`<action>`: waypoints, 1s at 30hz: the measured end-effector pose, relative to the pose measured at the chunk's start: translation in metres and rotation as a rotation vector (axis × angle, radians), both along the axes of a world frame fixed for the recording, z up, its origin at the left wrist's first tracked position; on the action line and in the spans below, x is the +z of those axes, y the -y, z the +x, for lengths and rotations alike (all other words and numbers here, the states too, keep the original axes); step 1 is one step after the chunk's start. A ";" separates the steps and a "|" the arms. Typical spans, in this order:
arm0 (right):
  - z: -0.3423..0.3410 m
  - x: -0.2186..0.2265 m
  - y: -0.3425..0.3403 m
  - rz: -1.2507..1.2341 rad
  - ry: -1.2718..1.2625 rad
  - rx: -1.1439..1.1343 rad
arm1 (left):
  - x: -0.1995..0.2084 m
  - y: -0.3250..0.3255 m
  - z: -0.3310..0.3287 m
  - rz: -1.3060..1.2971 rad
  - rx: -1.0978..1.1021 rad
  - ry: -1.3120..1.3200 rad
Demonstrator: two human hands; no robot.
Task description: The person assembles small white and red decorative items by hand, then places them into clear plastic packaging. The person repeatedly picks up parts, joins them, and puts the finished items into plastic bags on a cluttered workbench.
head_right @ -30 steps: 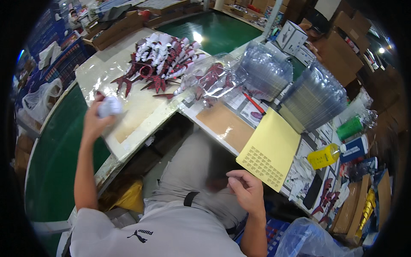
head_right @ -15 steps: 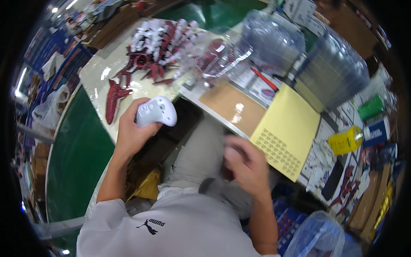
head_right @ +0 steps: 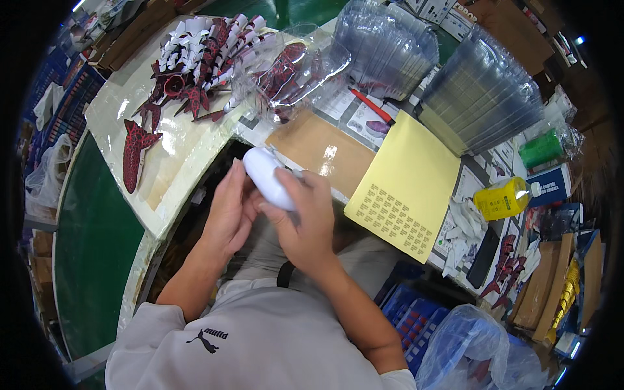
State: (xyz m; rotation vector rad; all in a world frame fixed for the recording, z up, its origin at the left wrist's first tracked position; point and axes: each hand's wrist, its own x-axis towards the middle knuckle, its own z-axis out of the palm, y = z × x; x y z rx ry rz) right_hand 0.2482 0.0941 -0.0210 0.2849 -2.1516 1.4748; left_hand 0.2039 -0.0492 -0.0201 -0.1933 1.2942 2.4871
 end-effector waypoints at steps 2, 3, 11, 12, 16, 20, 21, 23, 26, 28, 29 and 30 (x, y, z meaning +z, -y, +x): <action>0.001 -0.003 0.000 0.334 -0.192 -0.035 | -0.008 -0.001 0.007 0.159 -0.074 0.090; 0.003 -0.004 0.001 0.258 -0.180 -0.028 | -0.010 0.001 0.006 0.193 -0.098 0.018; 0.013 0.007 -0.006 0.066 0.025 -0.113 | -0.015 0.022 -0.008 0.468 -0.181 0.111; 0.010 0.009 -0.007 -0.050 0.105 -0.109 | -0.015 0.022 -0.007 0.465 -0.195 0.121; -0.007 0.015 -0.010 -0.266 0.242 -0.021 | -0.010 0.013 0.000 0.464 -0.283 0.152; -0.014 0.015 -0.013 -0.296 0.359 0.041 | -0.005 0.000 0.005 0.391 -0.384 0.171; -0.015 0.014 -0.014 -0.390 0.399 0.062 | -0.002 -0.001 0.004 0.429 -0.415 0.166; -0.017 0.014 -0.021 -0.487 0.443 0.074 | 0.004 -0.002 0.004 0.364 -0.366 0.159; -0.016 0.011 -0.032 -0.554 0.434 0.055 | 0.016 0.000 0.004 -0.195 -0.246 -0.331; -0.007 0.006 -0.032 -0.677 0.397 0.061 | 0.023 -0.003 0.005 -0.873 -0.051 -0.967; -0.002 0.006 -0.037 -0.584 0.429 0.206 | 0.026 -0.004 0.007 -1.083 -0.016 -1.106; 0.002 0.002 -0.033 -0.587 0.365 0.188 | 0.028 -0.007 0.006 -1.111 -0.008 -1.155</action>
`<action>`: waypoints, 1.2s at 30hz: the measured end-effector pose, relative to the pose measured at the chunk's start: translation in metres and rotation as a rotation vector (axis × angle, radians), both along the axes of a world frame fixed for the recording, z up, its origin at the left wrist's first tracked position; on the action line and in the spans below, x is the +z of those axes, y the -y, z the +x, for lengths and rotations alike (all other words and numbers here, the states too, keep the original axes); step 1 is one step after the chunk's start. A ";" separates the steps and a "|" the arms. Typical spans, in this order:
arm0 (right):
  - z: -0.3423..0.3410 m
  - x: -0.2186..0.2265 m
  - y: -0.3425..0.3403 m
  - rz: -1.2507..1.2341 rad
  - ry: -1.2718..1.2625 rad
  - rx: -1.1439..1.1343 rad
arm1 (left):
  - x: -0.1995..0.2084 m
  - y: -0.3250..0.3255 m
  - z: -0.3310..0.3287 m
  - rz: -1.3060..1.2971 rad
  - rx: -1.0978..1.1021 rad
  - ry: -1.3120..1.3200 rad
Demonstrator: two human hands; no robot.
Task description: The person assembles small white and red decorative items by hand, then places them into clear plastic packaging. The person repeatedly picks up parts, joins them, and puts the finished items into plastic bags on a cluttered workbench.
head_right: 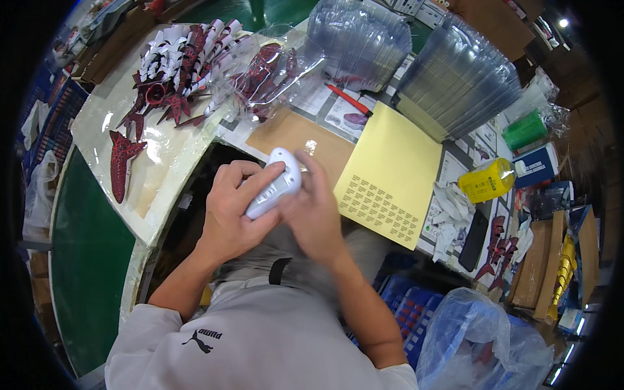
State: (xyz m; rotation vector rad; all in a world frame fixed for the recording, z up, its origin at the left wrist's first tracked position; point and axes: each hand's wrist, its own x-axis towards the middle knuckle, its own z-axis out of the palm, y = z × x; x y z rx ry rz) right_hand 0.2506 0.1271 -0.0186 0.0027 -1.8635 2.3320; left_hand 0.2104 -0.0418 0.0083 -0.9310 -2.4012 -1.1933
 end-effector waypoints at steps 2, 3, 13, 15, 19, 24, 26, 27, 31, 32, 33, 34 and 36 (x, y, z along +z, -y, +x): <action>0.005 -0.003 -0.003 0.017 -0.002 -0.022 | 0.003 -0.006 0.000 -0.041 0.002 -0.088; 0.006 -0.003 -0.007 -0.057 0.011 -0.039 | 0.004 -0.007 0.000 -0.006 -0.011 -0.011; -0.006 -0.004 -0.021 -0.160 -0.048 -0.080 | -0.005 -0.003 -0.012 0.249 -0.130 0.523; -0.009 -0.004 -0.019 -0.193 -0.027 -0.082 | -0.007 -0.005 -0.015 0.268 -0.117 0.507; -0.014 -0.003 -0.019 -0.120 0.024 -0.091 | -0.010 -0.005 -0.023 0.278 -0.109 0.452; -0.020 -0.001 -0.010 0.106 0.022 -0.209 | -0.015 -0.004 -0.027 0.357 -0.138 0.483; -0.028 0.008 -0.010 0.172 -0.012 -0.235 | -0.020 -0.003 -0.029 0.389 -0.169 0.512; -0.035 0.016 -0.012 0.208 -0.036 -0.246 | -0.023 -0.002 -0.032 0.443 -0.135 0.497; -0.088 0.072 -0.049 0.549 -0.310 -0.246 | -0.032 0.015 -0.055 0.743 0.066 0.562; -0.107 0.091 -0.062 0.594 -0.334 -0.200 | -0.033 0.019 -0.064 0.832 0.147 0.601; -0.126 0.106 -0.069 0.640 -0.296 -0.153 | -0.034 0.020 -0.073 0.874 0.175 0.614; -0.146 0.117 -0.071 0.730 -0.309 -0.088 | -0.035 0.021 -0.082 0.913 0.201 0.626; -0.188 0.134 -0.072 0.902 -0.280 0.012 | -0.037 0.018 -0.097 0.943 0.225 0.650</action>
